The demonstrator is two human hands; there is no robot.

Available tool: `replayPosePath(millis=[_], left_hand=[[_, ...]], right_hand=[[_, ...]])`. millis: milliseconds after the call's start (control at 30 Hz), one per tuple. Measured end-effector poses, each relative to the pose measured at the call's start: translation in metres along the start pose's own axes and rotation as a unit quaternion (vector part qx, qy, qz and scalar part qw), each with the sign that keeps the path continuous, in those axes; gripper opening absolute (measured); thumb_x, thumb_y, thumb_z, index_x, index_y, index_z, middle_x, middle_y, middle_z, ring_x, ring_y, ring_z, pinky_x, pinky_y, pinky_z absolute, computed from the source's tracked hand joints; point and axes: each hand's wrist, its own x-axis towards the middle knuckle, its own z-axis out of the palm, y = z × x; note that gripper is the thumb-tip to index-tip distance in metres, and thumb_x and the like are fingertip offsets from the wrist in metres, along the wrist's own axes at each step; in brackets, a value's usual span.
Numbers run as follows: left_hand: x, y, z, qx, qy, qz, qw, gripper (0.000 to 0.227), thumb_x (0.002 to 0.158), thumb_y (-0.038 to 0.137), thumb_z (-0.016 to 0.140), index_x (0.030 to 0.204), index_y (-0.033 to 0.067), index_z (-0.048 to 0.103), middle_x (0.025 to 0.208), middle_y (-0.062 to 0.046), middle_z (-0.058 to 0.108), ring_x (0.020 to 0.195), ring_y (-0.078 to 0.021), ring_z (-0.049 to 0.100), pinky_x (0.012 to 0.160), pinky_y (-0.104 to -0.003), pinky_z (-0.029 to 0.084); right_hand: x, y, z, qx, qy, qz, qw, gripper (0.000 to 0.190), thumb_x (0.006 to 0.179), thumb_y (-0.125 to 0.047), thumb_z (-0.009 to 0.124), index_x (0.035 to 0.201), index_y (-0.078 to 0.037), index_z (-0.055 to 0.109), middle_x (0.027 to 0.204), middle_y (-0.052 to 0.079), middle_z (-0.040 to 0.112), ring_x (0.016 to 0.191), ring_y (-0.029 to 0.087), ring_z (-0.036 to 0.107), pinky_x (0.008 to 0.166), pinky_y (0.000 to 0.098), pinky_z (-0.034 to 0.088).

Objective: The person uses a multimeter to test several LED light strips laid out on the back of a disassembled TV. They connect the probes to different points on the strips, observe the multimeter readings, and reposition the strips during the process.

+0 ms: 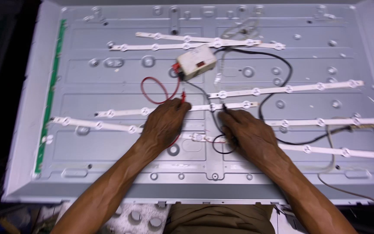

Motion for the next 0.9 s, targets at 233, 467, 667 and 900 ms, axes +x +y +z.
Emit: replayPosePath(millis=[233,467,667,900], left_hand=[[-0.005,-0.007,-0.001,0.018,0.032,0.027,0.999,0.025,0.100,0.007,0.059,0.124,0.0071,0.050,0.116,-0.020,0.061,0.109,-0.0355,0.063,0.092,-0.045,0.053],[0.001,0.009,-0.034,-0.131,-0.085,-0.134,0.978,0.040,0.107,0.043,0.037,0.131,0.0137,0.051,0.123,-0.018,0.058,0.122,-0.0367,0.059,0.105,-0.046,0.045],[0.004,0.009,-0.024,-0.120,-0.075,-0.116,0.983,0.040,0.104,0.042,0.039,0.132,0.0161,0.051,0.120,-0.015,0.057,0.120,-0.0342,0.058,0.104,-0.044,0.045],[0.002,-0.007,-0.007,-0.045,-0.017,-0.025,0.999,0.033,0.098,0.022,0.049,0.131,0.0180,0.051,0.110,-0.010,0.053,0.111,-0.0311,0.057,0.096,-0.042,0.047]], right_hand=[[-0.002,-0.001,-0.004,-0.022,-0.020,0.022,0.999,0.037,0.099,-0.032,0.056,0.135,-0.026,0.062,0.125,0.005,0.069,0.124,0.030,0.065,0.087,0.0417,0.060],[-0.007,0.024,-0.040,0.029,-0.023,0.123,0.992,0.030,0.098,-0.031,0.060,0.127,-0.028,0.068,0.113,0.004,0.072,0.115,0.030,0.068,0.092,0.0462,0.058],[-0.011,0.032,-0.056,0.037,-0.060,0.171,0.983,0.023,0.097,-0.024,0.064,0.117,-0.026,0.074,0.104,0.003,0.076,0.108,0.029,0.070,0.092,0.0465,0.058],[-0.008,0.036,-0.044,0.061,-0.153,0.172,0.971,0.028,0.091,-0.035,0.072,0.117,-0.023,0.072,0.108,0.005,0.073,0.114,0.029,0.066,0.096,0.0489,0.057]])
